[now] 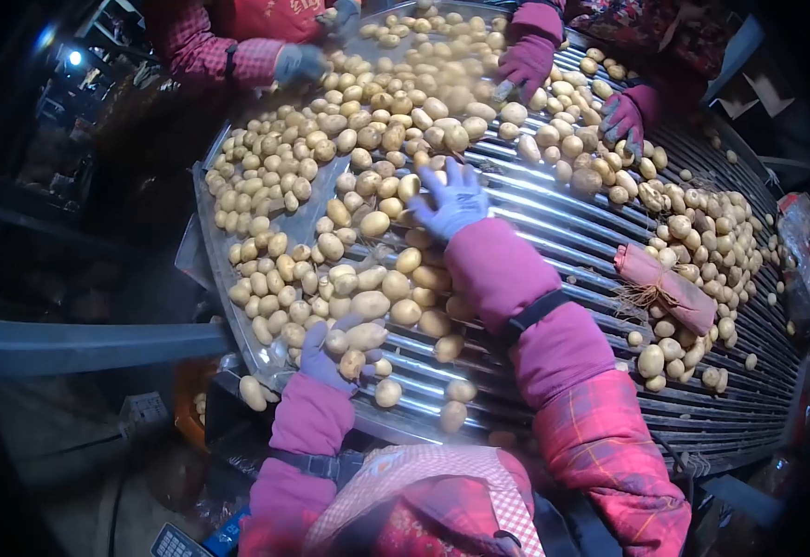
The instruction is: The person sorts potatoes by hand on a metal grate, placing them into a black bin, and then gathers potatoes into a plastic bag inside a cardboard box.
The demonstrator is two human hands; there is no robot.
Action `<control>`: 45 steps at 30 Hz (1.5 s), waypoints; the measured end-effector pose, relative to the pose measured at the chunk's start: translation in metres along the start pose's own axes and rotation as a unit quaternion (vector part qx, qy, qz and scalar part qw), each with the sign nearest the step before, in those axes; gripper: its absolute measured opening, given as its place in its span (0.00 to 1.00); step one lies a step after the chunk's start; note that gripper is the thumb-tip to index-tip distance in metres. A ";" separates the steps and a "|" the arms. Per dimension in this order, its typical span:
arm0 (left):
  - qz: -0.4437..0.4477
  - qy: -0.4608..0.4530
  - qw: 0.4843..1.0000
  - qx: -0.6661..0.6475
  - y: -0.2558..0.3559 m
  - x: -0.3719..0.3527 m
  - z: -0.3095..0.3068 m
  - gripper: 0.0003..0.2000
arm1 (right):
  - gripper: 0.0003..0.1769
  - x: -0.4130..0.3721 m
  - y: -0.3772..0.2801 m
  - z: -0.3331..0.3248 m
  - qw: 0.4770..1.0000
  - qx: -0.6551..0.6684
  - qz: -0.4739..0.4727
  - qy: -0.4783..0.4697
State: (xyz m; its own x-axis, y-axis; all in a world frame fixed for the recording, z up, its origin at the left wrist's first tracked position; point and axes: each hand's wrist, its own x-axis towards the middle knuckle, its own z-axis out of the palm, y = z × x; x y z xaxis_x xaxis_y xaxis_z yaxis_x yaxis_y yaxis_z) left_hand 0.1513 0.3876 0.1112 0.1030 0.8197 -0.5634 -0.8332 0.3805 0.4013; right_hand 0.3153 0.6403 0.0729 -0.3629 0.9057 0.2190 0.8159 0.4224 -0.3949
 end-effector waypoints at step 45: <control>0.101 0.108 0.983 -0.110 0.006 -0.010 0.004 0.28 | 0.24 0.006 -0.004 -0.010 0.982 -0.141 -0.020 -0.128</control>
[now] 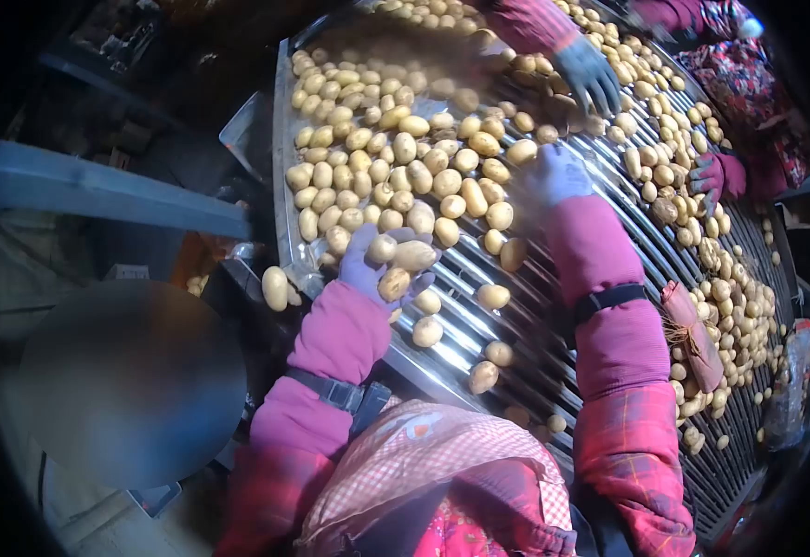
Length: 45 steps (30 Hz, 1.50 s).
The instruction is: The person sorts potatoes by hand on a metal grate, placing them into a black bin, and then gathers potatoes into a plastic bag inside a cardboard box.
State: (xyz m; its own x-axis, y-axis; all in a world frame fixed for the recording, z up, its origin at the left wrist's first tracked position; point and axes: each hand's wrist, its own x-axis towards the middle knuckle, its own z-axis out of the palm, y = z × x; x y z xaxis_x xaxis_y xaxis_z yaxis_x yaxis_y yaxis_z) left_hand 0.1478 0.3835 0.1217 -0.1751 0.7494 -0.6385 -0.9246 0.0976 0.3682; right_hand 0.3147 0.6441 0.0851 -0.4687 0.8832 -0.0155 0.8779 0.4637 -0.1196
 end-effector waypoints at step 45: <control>-0.157 -0.140 0.977 0.034 -0.040 0.058 -0.050 0.26 | 0.26 -0.113 -0.135 -0.007 0.873 0.440 -0.209 -0.023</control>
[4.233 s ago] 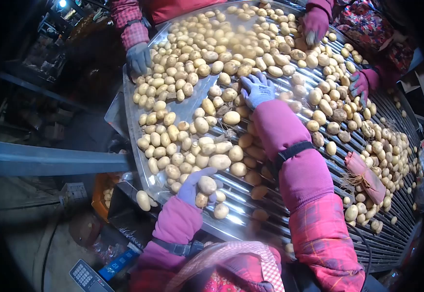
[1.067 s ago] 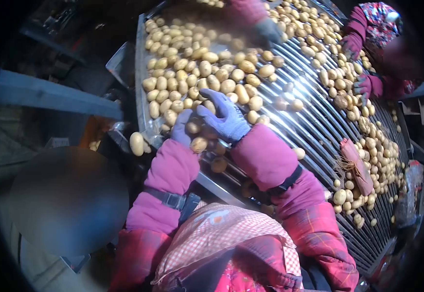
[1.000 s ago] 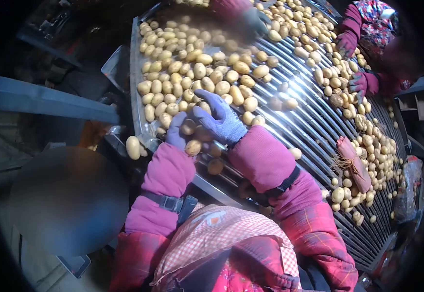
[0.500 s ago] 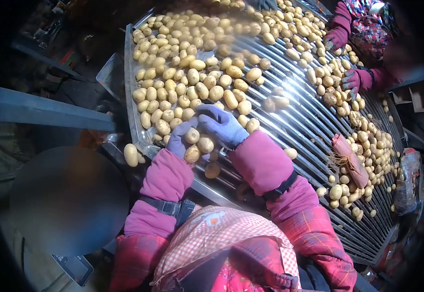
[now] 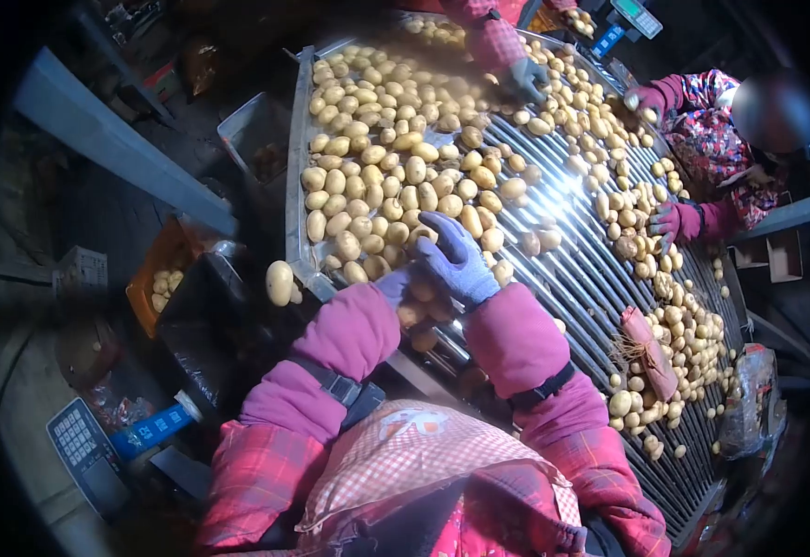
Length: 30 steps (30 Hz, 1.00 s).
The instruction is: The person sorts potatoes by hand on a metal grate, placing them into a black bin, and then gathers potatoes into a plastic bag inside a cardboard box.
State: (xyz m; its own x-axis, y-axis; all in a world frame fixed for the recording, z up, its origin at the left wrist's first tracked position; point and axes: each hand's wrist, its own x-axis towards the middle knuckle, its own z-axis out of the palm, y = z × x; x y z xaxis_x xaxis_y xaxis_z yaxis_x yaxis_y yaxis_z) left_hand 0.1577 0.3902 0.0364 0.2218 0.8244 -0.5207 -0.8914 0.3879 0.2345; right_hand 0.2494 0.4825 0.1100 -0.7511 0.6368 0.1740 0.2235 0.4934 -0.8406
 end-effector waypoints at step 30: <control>0.299 0.230 0.867 0.324 0.133 -0.071 0.048 0.26 | 0.16 -0.289 0.128 -0.203 0.900 -0.074 0.315 0.293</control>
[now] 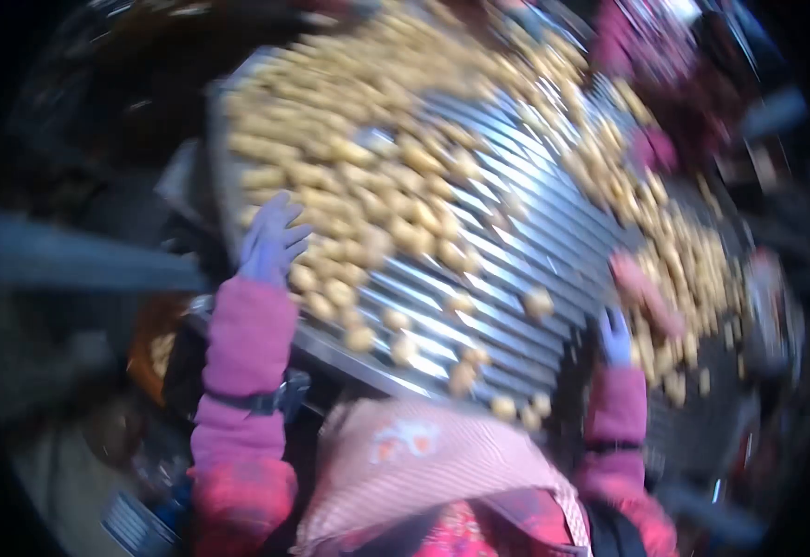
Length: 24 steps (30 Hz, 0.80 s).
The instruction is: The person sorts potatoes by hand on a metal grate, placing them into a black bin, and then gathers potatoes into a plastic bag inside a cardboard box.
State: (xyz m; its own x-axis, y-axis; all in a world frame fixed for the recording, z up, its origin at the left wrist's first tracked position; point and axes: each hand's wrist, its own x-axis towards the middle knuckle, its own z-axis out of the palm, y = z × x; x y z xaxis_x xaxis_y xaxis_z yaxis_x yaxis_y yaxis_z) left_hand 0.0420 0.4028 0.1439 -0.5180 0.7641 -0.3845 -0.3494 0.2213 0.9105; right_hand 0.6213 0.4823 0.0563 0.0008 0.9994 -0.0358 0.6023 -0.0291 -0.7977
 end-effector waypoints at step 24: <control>0.186 -0.248 0.803 0.509 -0.108 -0.107 0.072 0.20 | 0.19 -0.110 -0.073 -0.025 0.893 -0.131 0.328 -0.279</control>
State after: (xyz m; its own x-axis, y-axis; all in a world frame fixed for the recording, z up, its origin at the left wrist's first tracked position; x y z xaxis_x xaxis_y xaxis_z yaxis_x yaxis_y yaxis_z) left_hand 0.1918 0.3410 0.0975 0.0242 0.9835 -0.1793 0.7074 0.1099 0.6982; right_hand 0.5969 0.3749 0.1331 0.0687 0.6020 -0.7955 0.7848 -0.5249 -0.3294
